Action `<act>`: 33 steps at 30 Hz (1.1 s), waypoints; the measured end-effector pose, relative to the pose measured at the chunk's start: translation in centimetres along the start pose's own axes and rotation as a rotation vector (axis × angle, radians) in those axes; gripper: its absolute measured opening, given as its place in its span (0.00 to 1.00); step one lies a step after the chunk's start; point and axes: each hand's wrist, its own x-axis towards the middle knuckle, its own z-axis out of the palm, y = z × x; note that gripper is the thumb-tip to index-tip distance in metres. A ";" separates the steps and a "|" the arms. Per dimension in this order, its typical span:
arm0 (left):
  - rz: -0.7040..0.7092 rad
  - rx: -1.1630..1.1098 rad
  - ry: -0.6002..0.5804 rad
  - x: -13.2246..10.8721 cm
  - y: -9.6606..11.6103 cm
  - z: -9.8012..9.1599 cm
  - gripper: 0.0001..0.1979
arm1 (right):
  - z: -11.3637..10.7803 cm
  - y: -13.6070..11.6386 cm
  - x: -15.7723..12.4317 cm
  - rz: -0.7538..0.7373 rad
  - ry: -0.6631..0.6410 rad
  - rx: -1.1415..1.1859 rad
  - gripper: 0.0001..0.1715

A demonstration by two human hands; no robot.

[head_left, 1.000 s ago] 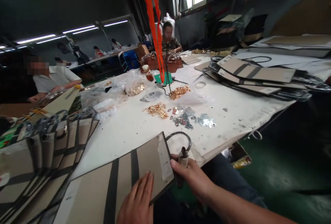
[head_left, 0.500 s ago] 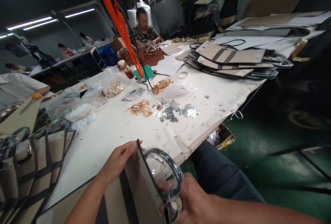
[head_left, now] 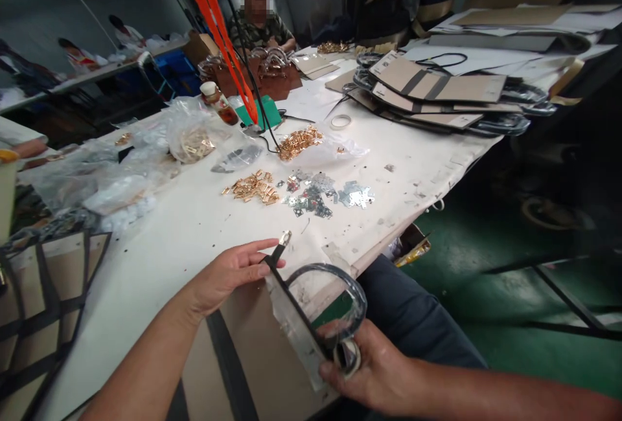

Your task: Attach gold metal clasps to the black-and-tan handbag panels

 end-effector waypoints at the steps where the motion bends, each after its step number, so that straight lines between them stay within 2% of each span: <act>1: 0.003 -0.020 0.031 0.2 -0.7 0.5 0.43 | -0.1 0.2 -0.2 0.023 0.013 0.004 0.22; 5: 0.029 0.002 0.169 1.5 -3.2 3.4 0.46 | -0.5 1.0 -1.0 0.119 -0.009 0.109 0.26; 8: 0.072 0.077 0.311 2.3 -4.3 5.4 0.44 | -0.8 1.7 -1.8 0.200 -0.020 0.194 0.30; 11: 0.201 0.329 0.545 1.6 -4.8 7.0 0.33 | -0.9 2.1 -2.4 0.265 -0.015 0.210 0.34; 13: 0.356 0.543 0.731 0.4 -5.0 7.9 0.23 | -0.9 2.2 -2.6 0.302 -0.008 0.225 0.36; 15: 0.499 0.686 0.848 -1.3 -5.7 8.8 0.16 | -0.9 2.1 -2.6 0.325 0.001 0.227 0.38; 17: 0.591 0.767 0.856 -2.8 -6.9 9.7 0.12 | -1.2 2.0 -2.5 0.324 -0.008 0.199 0.38; 19: 0.645 0.828 0.806 -3.9 -8.5 10.6 0.12 | -1.7 1.7 -2.6 0.302 -0.033 0.120 0.37; 22: 0.664 0.884 0.794 -4.5 -10.9 11.5 0.19 | -3.0 0.6 -3.3 0.251 -0.023 -0.113 0.33; 25: 0.636 0.892 0.831 -4.3 -12.3 12.0 0.23 | -3.9 -2.1 -4.3 0.211 -0.055 -0.365 0.27; 27: 0.628 0.896 0.835 -4.1 -12.6 12.1 0.24 | -3.7 -4.5 -4.3 0.105 -0.105 -0.522 0.21; 29: 0.636 0.902 0.824 -4.1 -12.7 12.0 0.24 | -3.0 -6.8 -3.2 -0.102 -0.141 -0.655 0.07; 30: 0.644 0.903 0.820 -4.1 -12.6 12.0 0.24 | -2.5 -7.6 -2.1 -0.214 -0.159 -0.722 0.07; 32: 0.648 0.903 0.824 -4.3 -12.6 12.1 0.24 | -1.7 -8.4 0.6 -0.356 -0.191 -0.895 0.26; 33: 0.643 0.904 0.830 -4.3 -12.5 12.1 0.23 | -1.3 -8.5 2.1 -0.365 -0.200 -1.013 0.33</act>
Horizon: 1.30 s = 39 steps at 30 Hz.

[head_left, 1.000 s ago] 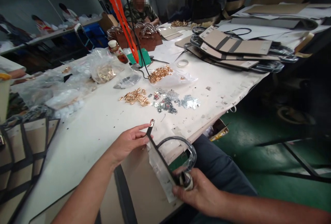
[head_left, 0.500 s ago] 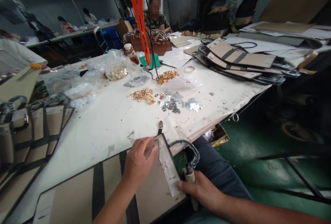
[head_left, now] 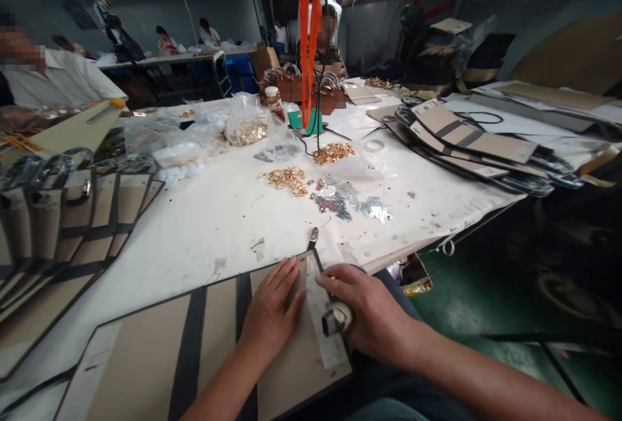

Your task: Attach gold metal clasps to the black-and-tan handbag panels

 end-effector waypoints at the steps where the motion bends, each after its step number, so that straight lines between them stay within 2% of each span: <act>1: -0.007 0.006 0.000 -0.1 0.1 0.0 0.23 | 0.3 0.5 1.4 0.022 -0.040 -0.118 0.36; 5: -0.011 0.017 -0.025 -0.3 0.3 0.2 0.23 | 1.3 2.2 4.6 0.152 -0.200 -0.407 0.34; 11: -0.031 -0.003 -0.059 -0.2 0.2 0.3 0.23 | 1.4 2.4 5.0 0.145 -0.301 -0.482 0.37; 20: -0.029 0.018 -0.070 0.1 -0.2 0.3 0.24 | 1.6 2.9 5.7 0.158 -0.313 -0.473 0.40; 25: -0.017 0.026 -0.061 0.2 -0.3 0.4 0.22 | 1.0 2.6 6.4 0.141 -0.350 -0.480 0.37; 31: -0.024 0.034 -0.057 0.2 -0.2 0.5 0.22 | 0.8 2.8 6.5 0.151 -0.326 -0.438 0.30; 39: 0.013 0.068 -0.029 0.7 -0.8 0.6 0.23 | 1.6 3.6 7.0 0.064 -0.304 -0.396 0.33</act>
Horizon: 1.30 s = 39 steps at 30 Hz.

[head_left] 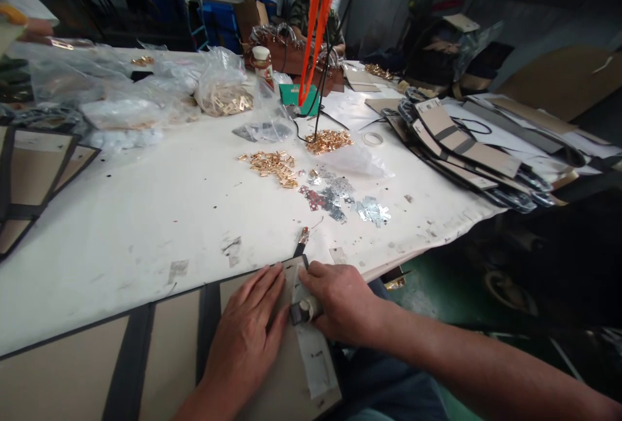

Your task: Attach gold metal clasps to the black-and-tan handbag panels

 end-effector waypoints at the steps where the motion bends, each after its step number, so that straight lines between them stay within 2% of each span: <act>1: 0.007 0.005 0.006 0.1 -0.1 0.0 0.23 | 0.1 0.0 0.1 -0.008 0.001 0.001 0.33; 5: 0.033 0.031 0.007 0.1 -0.3 0.2 0.23 | 0.2 0.1 0.3 -0.036 -0.026 -0.032 0.32; 11: 0.048 0.066 -0.013 -0.2 -0.5 0.6 0.29 | 0.4 -0.2 1.0 -0.130 0.010 -0.127 0.21; 16: 0.048 0.053 0.005 -0.4 -0.7 0.5 0.28 | 0.4 -0.1 1.0 -0.101 0.040 -0.111 0.25; 18: 0.027 0.036 0.019 -0.4 -0.8 0.4 0.26 | -0.5 0.8 0.8 -0.056 0.084 -0.027 0.21; 20: 0.019 0.021 0.034 -0.4 -0.8 0.5 0.25 | -1.8 2.5 0.9 0.035 0.196 0.071 0.15; 23: 0.012 0.006 0.045 -0.3 -0.7 0.6 0.25 | -4.2 6.3 2.1 0.274 0.374 0.085 0.12; 25: -0.004 -0.012 0.046 -0.3 -0.6 0.5 0.24 | -5.2 8.9 3.5 0.466 0.369 0.017 0.09; 27: -0.024 -0.036 0.044 -0.3 -0.4 0.4 0.24 | -5.4 11.0 4.8 0.585 0.303 -0.014 0.13; 30: -0.057 -0.079 0.021 -0.4 -0.2 0.2 0.24 | -4.9 12.4 5.7 0.633 0.265 -0.014 0.16; 33: -0.088 -0.106 -0.006 -0.4 0.0 0.0 0.24 | -4.6 12.6 5.8 0.635 0.268 -0.013 0.18; 39: -0.119 -0.120 -0.041 -0.4 0.4 -0.2 0.23 | -5.6 12.6 5.6 0.595 0.351 -0.037 0.11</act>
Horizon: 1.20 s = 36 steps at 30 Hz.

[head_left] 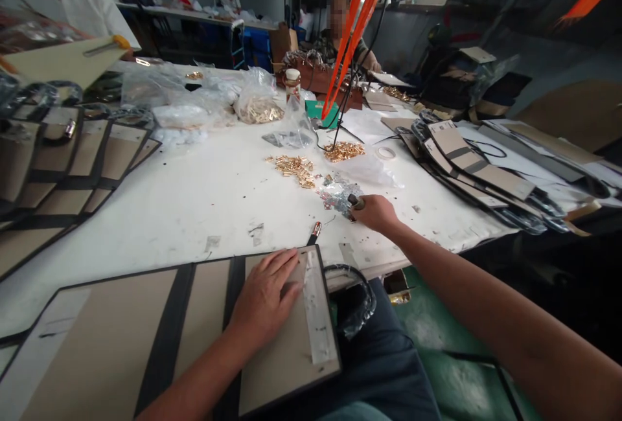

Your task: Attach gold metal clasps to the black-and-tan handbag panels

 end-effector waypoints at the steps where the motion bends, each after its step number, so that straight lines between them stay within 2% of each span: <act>1: 0.000 -0.004 0.001 0.0 0.1 0.0 0.23 | -0.3 -0.1 -0.2 -0.001 0.027 0.005 0.10; 3: -0.005 -0.011 -0.002 0.0 0.2 0.0 0.23 | -1.2 -0.5 -1.2 -0.011 0.062 0.027 0.12; 5: -0.009 -0.018 -0.011 -0.1 0.3 -0.1 0.23 | -2.1 -1.3 -3.3 -0.017 0.013 0.152 0.15; 7: -0.012 -0.028 -0.018 -0.1 0.4 -0.1 0.23 | -2.8 -2.5 -6.0 -0.056 -0.164 0.362 0.17; 9: -0.018 -0.037 -0.020 0.0 0.5 -0.1 0.23 | -2.9 -3.8 -9.0 -0.136 -0.408 0.537 0.16; 11: -0.024 -0.043 -0.015 0.0 0.5 -0.1 0.23 | -2.3 -5.0 -11.6 -0.239 -0.597 0.563 0.12; 13: -0.028 -0.050 -0.008 -0.1 0.5 -0.1 0.24 | -1.3 -6.1 -13.2 -0.319 -0.673 0.496 0.08; 15: -0.030 -0.062 -0.002 -0.1 0.5 0.0 0.24 | -0.2 -6.9 -14.0 -0.375 -0.672 0.400 0.04; 19: -0.031 -0.078 0.001 -0.2 0.6 -0.1 0.24 | 0.9 -8.1 -14.1 -0.437 -0.627 0.232 0.03; 25: -0.041 -0.083 -0.015 -0.2 0.9 -0.2 0.24 | 0.5 -8.9 -14.2 -0.495 -0.569 0.105 0.02; 30: -0.042 -0.078 -0.026 -0.3 0.8 -0.2 0.25 | 0.2 -9.5 -14.2 -0.513 -0.575 0.007 0.05; 36: -0.025 -0.082 -0.013 -0.4 0.6 0.0 0.26 | 0.6 -9.5 -14.7 -0.508 -0.493 -0.084 0.09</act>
